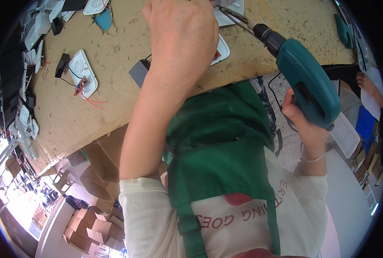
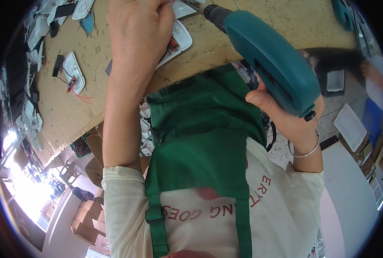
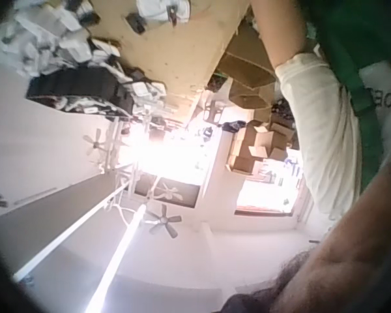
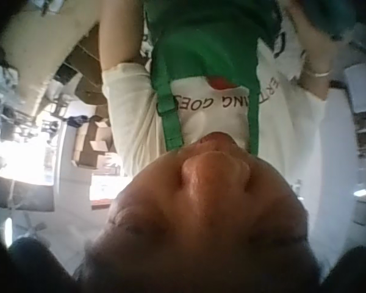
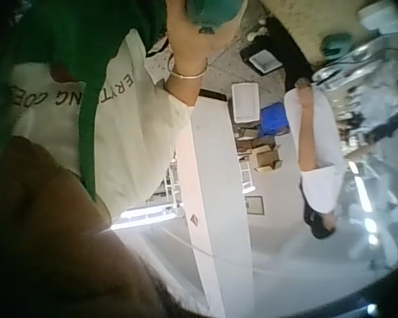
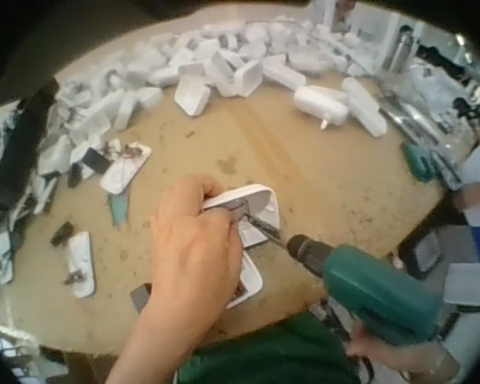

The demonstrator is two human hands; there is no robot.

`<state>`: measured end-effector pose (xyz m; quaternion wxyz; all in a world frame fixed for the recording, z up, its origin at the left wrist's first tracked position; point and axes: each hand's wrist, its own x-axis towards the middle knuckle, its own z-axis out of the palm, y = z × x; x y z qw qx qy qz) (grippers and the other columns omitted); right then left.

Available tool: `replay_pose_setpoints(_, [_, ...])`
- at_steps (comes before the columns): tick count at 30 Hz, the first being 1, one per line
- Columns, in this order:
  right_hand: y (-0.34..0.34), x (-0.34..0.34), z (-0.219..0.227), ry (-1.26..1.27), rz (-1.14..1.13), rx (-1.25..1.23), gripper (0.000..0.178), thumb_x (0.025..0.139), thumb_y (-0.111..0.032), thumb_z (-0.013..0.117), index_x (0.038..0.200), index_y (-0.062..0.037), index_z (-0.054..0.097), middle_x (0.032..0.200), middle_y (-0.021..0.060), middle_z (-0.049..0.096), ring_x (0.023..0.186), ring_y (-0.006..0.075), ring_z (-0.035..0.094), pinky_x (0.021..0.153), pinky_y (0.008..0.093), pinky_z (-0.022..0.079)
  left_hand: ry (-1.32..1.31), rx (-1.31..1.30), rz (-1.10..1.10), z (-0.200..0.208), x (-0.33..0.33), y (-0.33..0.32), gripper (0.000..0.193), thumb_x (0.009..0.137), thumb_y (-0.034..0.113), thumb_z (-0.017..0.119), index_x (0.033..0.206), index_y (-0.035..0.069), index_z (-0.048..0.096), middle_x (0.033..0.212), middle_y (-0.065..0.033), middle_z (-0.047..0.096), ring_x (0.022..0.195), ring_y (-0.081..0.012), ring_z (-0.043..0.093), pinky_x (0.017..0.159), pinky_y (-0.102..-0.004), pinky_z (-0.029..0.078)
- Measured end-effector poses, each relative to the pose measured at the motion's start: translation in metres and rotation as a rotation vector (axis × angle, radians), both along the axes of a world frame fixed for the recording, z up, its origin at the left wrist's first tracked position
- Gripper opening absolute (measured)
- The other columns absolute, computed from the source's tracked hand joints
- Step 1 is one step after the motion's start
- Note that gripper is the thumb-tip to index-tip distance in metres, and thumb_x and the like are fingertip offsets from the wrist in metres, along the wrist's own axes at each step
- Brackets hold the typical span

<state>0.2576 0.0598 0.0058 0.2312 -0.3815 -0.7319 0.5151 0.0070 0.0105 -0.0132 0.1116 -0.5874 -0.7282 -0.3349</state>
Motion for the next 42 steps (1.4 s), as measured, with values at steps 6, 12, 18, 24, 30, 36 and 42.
replay_pose_setpoints(6, [0.001,-0.0003,-0.0005,-0.025,0.019,0.031,0.038,0.07,-0.013,0.087,0.098,0.001,0.067,0.081,0.0042,0.068,0.07,0.0105,0.061,0.065,0.0234,0.051,-0.027,-0.013,-0.004,0.0014,0.0012,-0.0013,0.002,0.071,-0.003,0.061,0.072,-0.005,0.059,0.101,-0.0179,0.057,0.093,-0.0369,0.054,0.08,-0.0447,0.041])
replay_pose_setpoints(12, [0.0015,-0.0004,-0.0009,-0.003,0.025,0.05,0.038,0.07,-0.012,0.087,0.099,0.0016,0.067,0.082,0.0044,0.068,0.07,0.0104,0.061,0.065,0.0237,0.051,-0.008,-0.012,0.008,0.0007,0.0012,-0.0004,0.002,0.071,-0.003,0.061,0.072,-0.005,0.06,0.101,-0.0178,0.057,0.093,-0.037,0.054,0.079,-0.0444,0.041])
replay_pose_setpoints(18, [0.0006,0.0015,0.0013,0.005,0.023,-0.008,0.037,0.071,-0.01,0.085,0.1,0.0015,0.067,0.082,0.005,0.068,0.071,0.0111,0.062,0.065,0.0238,0.051,-0.012,-0.01,-0.004,0.001,0.001,-0.001,0.002,0.07,-0.003,0.061,0.071,-0.005,0.06,0.101,-0.0181,0.057,0.093,-0.0371,0.054,0.08,-0.0447,0.041])
replay_pose_setpoints(24, [-0.0002,0.0025,0.0003,0.046,0.03,-0.035,0.037,0.071,-0.009,0.085,0.102,0.0016,0.067,0.083,0.0057,0.069,0.072,0.0118,0.063,0.065,0.0243,0.052,-0.008,-0.019,-0.003,0.0002,0.0003,-0.0005,0.002,0.07,-0.003,0.06,0.07,-0.005,0.059,0.101,-0.0189,0.057,0.093,-0.0375,0.054,0.08,-0.0452,0.04])
replay_pose_setpoints(30, [-0.0014,0.0024,-0.0034,0.037,-0.003,-0.056,0.038,0.07,-0.008,0.085,0.102,0.002,0.067,0.083,0.0057,0.069,0.073,0.0119,0.063,0.068,0.0245,0.052,-0.002,-0.001,0.003,0.0,0.0011,-0.0007,0.002,0.07,-0.003,0.061,0.071,-0.005,0.059,0.101,-0.0188,0.057,0.093,-0.0374,0.054,0.081,-0.045,0.04])
replay_pose_setpoints(36, [-0.0046,0.002,-0.0048,0.051,-0.04,-0.09,0.036,0.07,-0.008,0.086,0.1,0.0015,0.067,0.082,0.0054,0.069,0.072,0.0116,0.062,0.068,0.0244,0.052,-0.007,0.002,-0.004,-0.0002,0.0011,-0.0004,0.001,0.071,-0.003,0.061,0.071,-0.004,0.06,0.102,-0.018,0.057,0.093,-0.0367,0.054,0.081,-0.0444,0.04])
replay_pose_setpoints(42, [-0.0047,-0.0005,-0.0049,0.022,-0.034,-0.027,0.034,0.07,-0.012,0.086,0.096,0.0001,0.068,0.08,0.004,0.068,0.07,0.0113,0.062,0.066,0.0241,0.051,-0.035,-0.008,0.01,0.0004,0.0016,-0.0007,0.002,0.071,-0.003,0.06,0.073,-0.004,0.061,0.101,-0.0177,0.057,0.093,-0.0368,0.054,0.081,-0.0446,0.04])
